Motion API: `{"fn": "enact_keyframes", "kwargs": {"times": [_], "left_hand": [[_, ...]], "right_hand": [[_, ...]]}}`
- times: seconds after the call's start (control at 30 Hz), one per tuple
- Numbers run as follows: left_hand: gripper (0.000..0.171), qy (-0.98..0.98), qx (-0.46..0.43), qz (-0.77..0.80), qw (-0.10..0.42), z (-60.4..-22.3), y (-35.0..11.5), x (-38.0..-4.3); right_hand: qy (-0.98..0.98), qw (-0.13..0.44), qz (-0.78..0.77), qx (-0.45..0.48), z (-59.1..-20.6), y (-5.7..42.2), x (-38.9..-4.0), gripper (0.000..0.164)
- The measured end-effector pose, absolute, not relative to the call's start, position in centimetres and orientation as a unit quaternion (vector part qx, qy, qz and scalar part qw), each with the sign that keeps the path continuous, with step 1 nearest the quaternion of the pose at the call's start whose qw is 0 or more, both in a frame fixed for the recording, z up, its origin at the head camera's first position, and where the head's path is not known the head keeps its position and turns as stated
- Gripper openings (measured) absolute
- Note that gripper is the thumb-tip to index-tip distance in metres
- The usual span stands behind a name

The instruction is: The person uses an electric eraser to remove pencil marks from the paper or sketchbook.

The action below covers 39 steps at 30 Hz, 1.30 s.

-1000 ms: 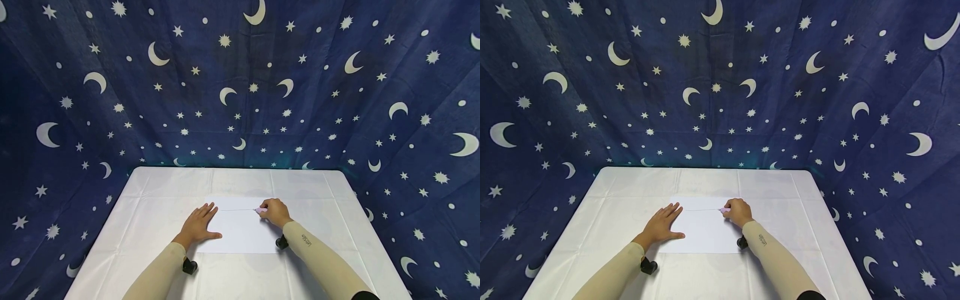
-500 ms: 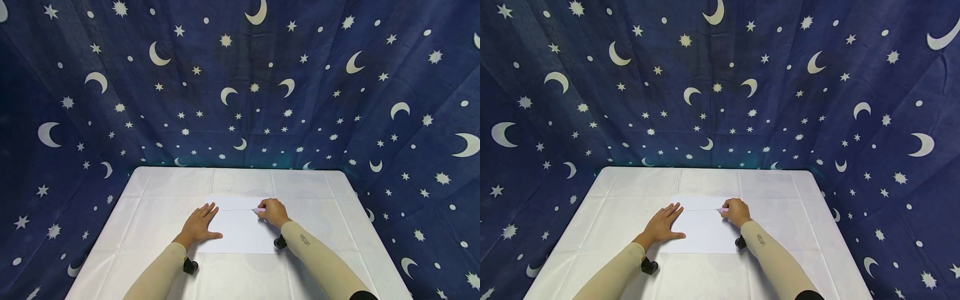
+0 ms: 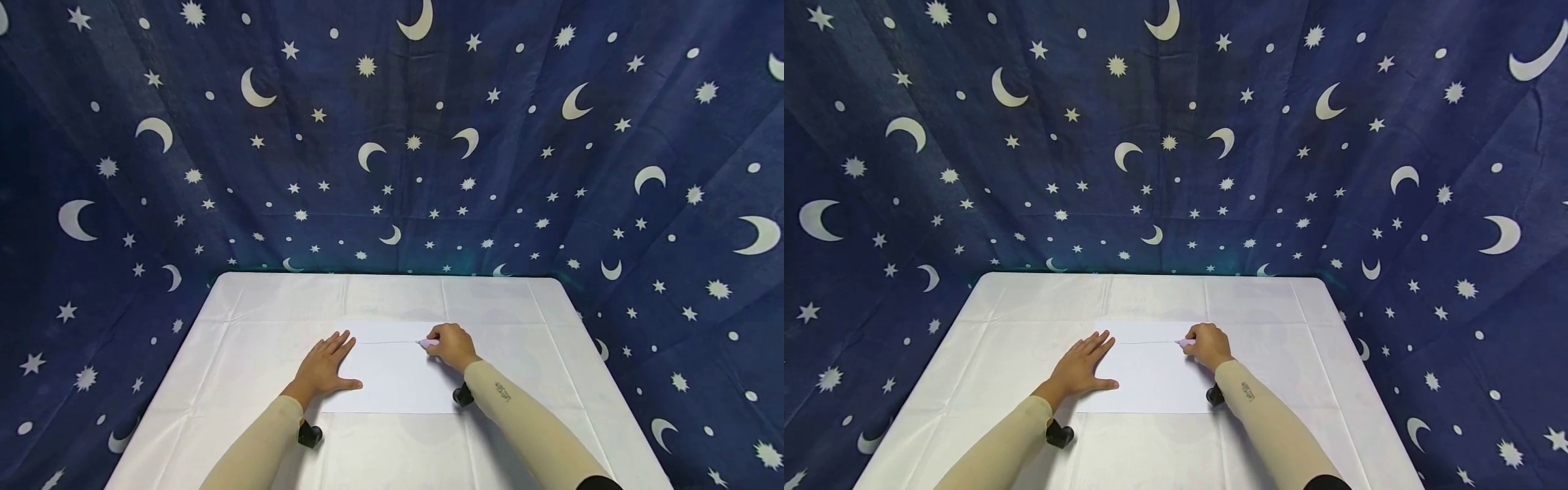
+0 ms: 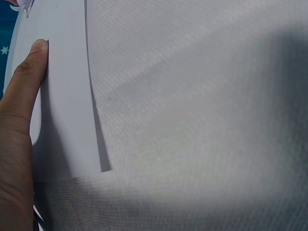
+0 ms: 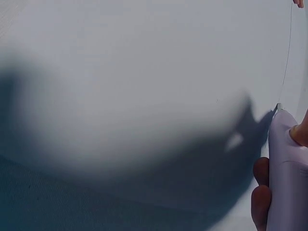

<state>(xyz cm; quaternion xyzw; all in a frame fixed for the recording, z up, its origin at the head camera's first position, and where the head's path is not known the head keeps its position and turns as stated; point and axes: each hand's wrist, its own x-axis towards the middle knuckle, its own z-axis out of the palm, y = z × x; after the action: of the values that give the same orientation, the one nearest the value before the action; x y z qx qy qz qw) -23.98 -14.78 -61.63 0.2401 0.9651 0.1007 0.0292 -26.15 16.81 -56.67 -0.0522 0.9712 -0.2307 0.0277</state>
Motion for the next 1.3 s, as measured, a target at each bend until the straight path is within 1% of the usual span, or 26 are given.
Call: {"fn": "enact_keyframes", "kwargs": {"times": [0.17, 0.67, 0.97, 1.3], "left_hand": [[0.106, 0.968, 0.235, 0.085, 0.036, -62.1, -14.8, -24.1], [0.103, 0.959, 0.258, 0.115, 0.008, -61.7, -14.7, -23.9], [0.104, 0.964, 0.243, 0.103, 0.023, -62.0, -14.9, -24.2], [0.104, 0.961, 0.251, 0.111, 0.013, -62.0, -15.0, -24.1]], "right_hand": [[0.971, 0.022, -0.233, -0.058, -56.8, 17.0, -26.1, 0.021], [0.969, 0.028, -0.239, -0.059, -56.8, 16.8, -26.0, 0.021], [0.972, 0.031, -0.228, -0.043, -56.7, 17.8, -26.0, 0.022], [0.968, 0.030, -0.242, -0.060, -56.5, 16.7, -26.0, 0.020]]}}
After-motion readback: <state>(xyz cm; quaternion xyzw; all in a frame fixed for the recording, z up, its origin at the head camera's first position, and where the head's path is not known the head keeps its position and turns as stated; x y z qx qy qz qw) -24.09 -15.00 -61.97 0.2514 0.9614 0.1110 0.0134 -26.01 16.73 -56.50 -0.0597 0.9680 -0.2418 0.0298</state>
